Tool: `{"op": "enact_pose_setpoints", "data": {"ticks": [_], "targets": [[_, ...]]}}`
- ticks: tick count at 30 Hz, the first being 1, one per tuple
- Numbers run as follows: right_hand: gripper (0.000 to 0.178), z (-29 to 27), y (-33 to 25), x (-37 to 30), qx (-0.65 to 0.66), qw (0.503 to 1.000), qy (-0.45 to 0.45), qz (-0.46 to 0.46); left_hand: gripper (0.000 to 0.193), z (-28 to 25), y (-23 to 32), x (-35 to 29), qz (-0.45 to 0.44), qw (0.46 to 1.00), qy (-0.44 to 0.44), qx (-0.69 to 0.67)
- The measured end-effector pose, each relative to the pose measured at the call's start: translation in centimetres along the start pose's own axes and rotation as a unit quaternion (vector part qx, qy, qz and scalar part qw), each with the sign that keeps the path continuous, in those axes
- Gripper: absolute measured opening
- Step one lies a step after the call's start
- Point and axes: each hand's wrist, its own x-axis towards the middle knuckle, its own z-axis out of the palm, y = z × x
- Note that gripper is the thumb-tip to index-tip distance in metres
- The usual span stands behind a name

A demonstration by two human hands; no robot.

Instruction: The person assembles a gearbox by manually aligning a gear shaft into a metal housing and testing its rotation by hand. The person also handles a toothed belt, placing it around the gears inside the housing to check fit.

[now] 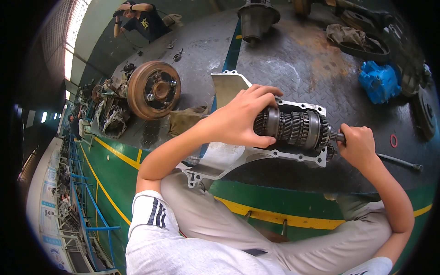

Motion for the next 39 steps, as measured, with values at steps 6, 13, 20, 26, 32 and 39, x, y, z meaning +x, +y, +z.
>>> {"op": "enact_pose_setpoints", "data": {"ticks": [6, 13, 20, 26, 32, 39], "targets": [[0.019, 0.0, 0.0, 0.0, 0.005, 1.000, 0.005, -0.005, 0.069, -0.7, -0.9, 0.3, -0.030, 0.996, -0.045, -0.073], [0.019, 0.0, 0.1, 0.0, -0.003, 1.000, 0.003, 0.000, 0.087, 0.3, 0.2, 0.0, 0.007, 0.999, -0.012, 0.037], [0.019, 0.0, 0.0, 0.0, 0.000, 1.000, 0.001, 0.005, 0.075, 0.2, 0.6, -0.1, 0.005, 0.999, -0.001, 0.049], [0.020, 0.0, 0.1, 0.0, 0.007, 1.000, 0.005, 0.000, 0.065, -0.3, -0.3, 0.2, -0.014, 0.999, -0.017, -0.036], [0.022, -0.2, 0.1, 0.0, 0.004, 1.000, -0.008, -0.001, 0.075, -0.2, -0.2, 0.1, -0.014, 1.000, -0.017, -0.016], [0.022, -0.3, -0.1, 0.0, 0.008, 1.000, -0.008, 0.001, 0.076, 0.2, 0.5, 0.2, -0.008, 1.000, -0.009, 0.022]]}}
